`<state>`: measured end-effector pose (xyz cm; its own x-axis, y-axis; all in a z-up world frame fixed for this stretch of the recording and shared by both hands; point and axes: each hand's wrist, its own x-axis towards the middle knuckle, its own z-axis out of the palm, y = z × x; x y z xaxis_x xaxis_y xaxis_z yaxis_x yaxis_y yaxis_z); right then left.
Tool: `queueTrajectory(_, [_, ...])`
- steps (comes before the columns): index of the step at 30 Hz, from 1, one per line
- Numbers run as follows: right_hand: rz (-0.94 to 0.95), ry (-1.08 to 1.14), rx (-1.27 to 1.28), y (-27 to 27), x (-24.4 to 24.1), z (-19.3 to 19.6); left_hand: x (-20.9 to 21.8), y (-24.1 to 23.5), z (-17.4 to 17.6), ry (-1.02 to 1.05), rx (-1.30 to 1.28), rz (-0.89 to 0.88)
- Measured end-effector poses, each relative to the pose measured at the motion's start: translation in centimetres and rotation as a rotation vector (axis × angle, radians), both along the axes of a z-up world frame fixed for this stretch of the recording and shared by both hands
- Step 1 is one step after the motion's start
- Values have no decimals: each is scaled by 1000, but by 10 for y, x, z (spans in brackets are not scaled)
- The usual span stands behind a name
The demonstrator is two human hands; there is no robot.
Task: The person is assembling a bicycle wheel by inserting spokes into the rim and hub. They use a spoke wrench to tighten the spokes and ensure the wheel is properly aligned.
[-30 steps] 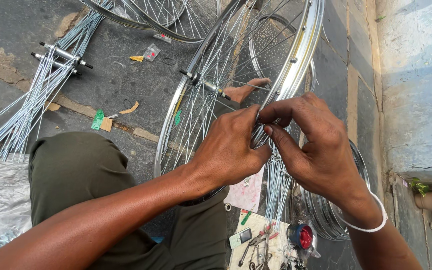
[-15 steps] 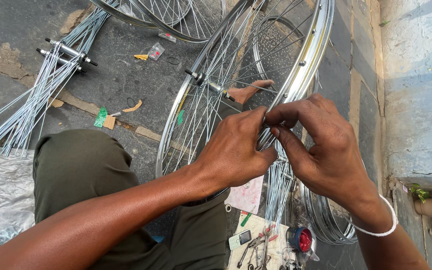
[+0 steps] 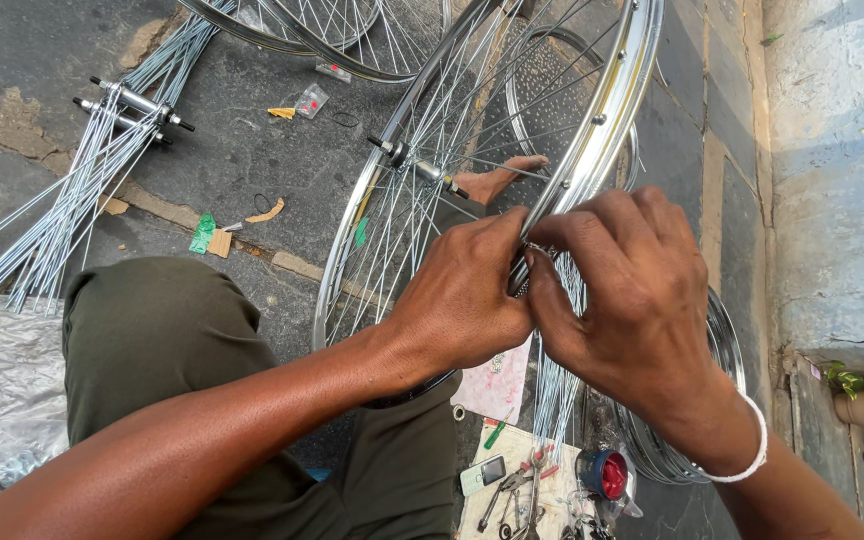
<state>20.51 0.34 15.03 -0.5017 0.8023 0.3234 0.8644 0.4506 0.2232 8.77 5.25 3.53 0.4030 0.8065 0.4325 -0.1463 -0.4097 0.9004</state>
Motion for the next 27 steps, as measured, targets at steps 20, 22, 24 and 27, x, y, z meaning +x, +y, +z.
queueTrajectory(20, [45,-89,-20,0,6,1,-3,-5,8,136,-85,1])
queueTrajectory(22, [58,-92,-5,1,4,6,-4,-5,11,123,-37,1])
queueTrajectory(24, [92,23,-36,2,3,5,-7,-4,9,90,16,11])
queueTrajectory(27, [111,-18,-44,-1,14,-5,-6,-6,-4,76,21,3])
